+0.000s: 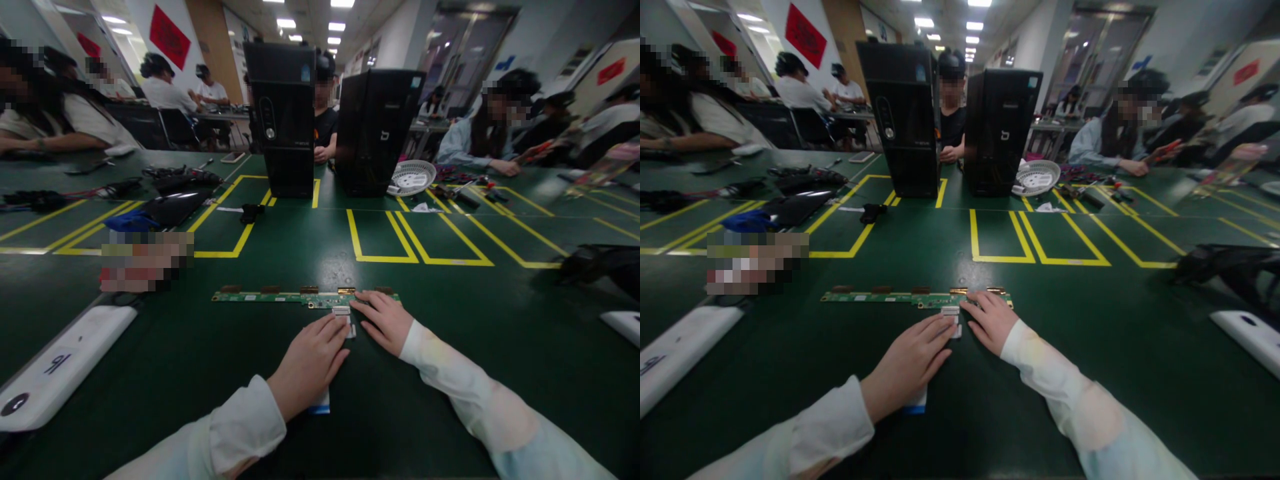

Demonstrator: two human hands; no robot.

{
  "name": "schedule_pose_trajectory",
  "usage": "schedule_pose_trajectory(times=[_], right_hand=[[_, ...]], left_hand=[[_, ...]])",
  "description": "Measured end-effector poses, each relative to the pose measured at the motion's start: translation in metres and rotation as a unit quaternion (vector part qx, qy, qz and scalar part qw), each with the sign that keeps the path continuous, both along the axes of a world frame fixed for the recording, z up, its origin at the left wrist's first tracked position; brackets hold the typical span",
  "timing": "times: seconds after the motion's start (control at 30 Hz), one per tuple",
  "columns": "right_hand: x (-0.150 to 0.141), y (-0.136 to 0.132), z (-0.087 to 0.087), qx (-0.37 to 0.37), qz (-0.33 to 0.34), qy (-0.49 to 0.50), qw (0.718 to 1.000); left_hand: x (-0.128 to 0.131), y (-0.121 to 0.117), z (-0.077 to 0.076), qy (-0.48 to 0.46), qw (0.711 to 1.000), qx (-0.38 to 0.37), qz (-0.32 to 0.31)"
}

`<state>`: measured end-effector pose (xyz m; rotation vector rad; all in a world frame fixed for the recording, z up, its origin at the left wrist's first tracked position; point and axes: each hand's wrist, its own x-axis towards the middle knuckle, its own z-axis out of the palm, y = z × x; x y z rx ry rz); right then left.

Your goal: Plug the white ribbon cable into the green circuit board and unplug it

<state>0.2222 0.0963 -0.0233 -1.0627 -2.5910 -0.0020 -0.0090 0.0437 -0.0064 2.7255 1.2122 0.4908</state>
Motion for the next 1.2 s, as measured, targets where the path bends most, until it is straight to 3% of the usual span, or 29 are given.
schedule_pose_trajectory(times=[1.2], right_hand=[[0.0028,0.0024,-0.0027,-0.004,0.011,0.013,1.000]], left_hand=[[0.0056,-0.0009,0.0056,0.015,1.000,-0.008,0.021]])
